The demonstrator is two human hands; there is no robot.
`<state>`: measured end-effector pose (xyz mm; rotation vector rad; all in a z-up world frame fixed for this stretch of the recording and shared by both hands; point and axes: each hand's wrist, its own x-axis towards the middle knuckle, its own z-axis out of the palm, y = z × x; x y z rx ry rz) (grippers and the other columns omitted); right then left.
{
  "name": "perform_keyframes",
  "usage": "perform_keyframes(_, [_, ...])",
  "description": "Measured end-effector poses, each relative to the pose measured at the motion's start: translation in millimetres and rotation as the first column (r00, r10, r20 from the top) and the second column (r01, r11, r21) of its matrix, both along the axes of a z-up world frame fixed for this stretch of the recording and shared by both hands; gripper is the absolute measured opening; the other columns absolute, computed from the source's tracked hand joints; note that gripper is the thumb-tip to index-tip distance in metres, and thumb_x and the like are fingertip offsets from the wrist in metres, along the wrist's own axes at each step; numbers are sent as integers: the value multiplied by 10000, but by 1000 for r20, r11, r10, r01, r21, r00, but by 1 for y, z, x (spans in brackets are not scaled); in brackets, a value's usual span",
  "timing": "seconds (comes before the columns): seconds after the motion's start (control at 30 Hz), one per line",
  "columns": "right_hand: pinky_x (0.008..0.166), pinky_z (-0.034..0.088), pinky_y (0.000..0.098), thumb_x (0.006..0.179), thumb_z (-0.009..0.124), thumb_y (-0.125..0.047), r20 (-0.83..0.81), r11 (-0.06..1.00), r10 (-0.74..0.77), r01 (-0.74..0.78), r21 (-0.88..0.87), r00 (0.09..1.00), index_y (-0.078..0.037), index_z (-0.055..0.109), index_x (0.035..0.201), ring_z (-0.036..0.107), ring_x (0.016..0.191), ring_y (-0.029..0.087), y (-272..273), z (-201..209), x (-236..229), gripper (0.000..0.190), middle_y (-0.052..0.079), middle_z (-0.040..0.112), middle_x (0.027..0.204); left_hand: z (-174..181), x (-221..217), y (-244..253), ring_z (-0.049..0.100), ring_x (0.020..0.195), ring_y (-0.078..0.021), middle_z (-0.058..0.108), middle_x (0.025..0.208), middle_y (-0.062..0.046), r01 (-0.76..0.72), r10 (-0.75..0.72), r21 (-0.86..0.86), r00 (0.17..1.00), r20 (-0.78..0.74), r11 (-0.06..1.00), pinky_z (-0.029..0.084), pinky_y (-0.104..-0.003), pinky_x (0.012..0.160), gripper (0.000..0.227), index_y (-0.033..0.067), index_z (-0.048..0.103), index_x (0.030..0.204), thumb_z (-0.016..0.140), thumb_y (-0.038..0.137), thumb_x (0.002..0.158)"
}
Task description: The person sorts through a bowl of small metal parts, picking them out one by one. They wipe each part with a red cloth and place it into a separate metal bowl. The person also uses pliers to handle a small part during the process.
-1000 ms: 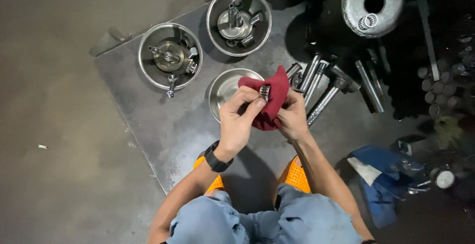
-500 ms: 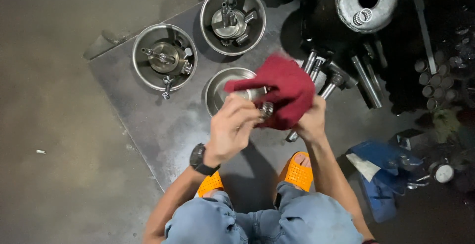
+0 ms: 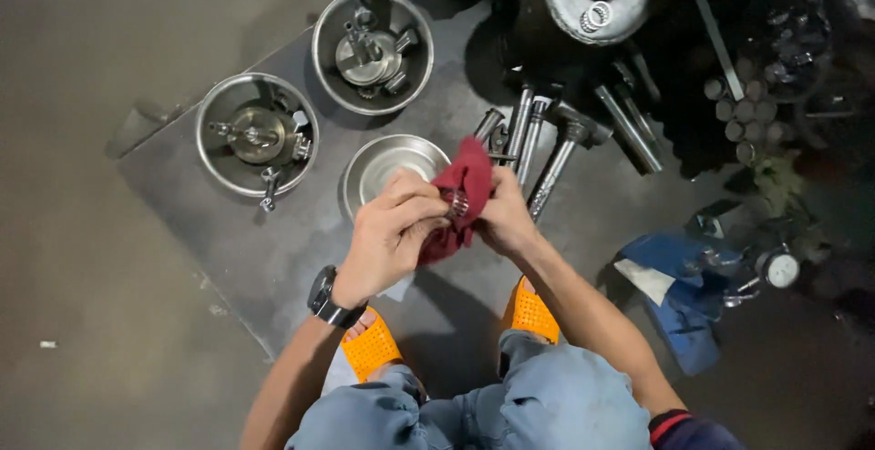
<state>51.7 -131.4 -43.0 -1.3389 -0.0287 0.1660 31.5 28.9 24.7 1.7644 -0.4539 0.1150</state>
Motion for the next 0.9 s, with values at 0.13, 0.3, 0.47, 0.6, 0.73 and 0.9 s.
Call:
perform_keyframes(0.13, [543, 493, 340, 621, 809, -39, 204, 974, 18, 29, -226, 979, -85, 644, 661, 579, 545, 178, -4, -4, -12, 176, 57, 615, 614, -3, 2, 4, 524, 652, -226, 540, 745, -95, 76, -70, 25, 978, -197, 997, 464, -328, 629, 63, 10, 597, 819, 563, 30, 868])
perform_keyframes(0.3, [697, 487, 354, 621, 784, -28, 318, 976, -7, 77, -206, 948, -86, 631, 749, 591, 637, 209, 4, 2, -25, 208, 52, 629, 726, -3, -2, 2, 553, 643, -214, 533, 717, -91, 86, -89, -23, 971, -221, 996, 458, -319, 623, 83, 31, 610, 809, 560, 54, 871])
perform_keyframes(0.47, [903, 454, 340, 629, 765, -109, -341, 987, -33, 86, 139, 940, -1, 622, 1021, 581, 906, 189, 14, 5, -24, 432, 103, 645, 990, -5, -3, -5, 572, 670, -254, 569, 775, -94, -23, 26, 51, 999, -47, 998, 492, -318, 628, 44, 13, 614, 796, 605, 21, 838])
perform_keyframes(0.6, [886, 448, 418, 472, 859, 62, 40, 976, -72, 79, -202, 997, -13, 568, 1145, 621, 925, 280, -21, -50, -20, 737, 166, 619, 1029, -9, -1, 1, 565, 678, -300, 562, 770, -151, 59, -54, 17, 974, -220, 998, 476, -371, 611, 79, -1, 590, 878, 605, 72, 852])
perform_keyframes(0.73, [877, 446, 408, 498, 864, 11, 122, 953, -67, 100, -287, 990, -23, 571, 1057, 609, 920, 284, -22, -46, -17, 632, 153, 607, 992, -16, -1, -2, 590, 703, -258, 565, 772, -65, -14, 21, 36, 982, -186, 999, 476, -303, 664, 46, 54, 626, 816, 596, 44, 849])
perform_keyframes(0.9, [865, 443, 394, 532, 869, -54, 218, 915, -35, 119, -387, 975, -37, 574, 945, 594, 915, 288, -20, -42, -19, 507, 138, 591, 945, -62, 1, 16, 547, 899, -233, 580, 929, -150, -497, 465, -42, 835, -294, 867, 418, -393, 818, 84, 47, 509, 799, 488, -16, 851])
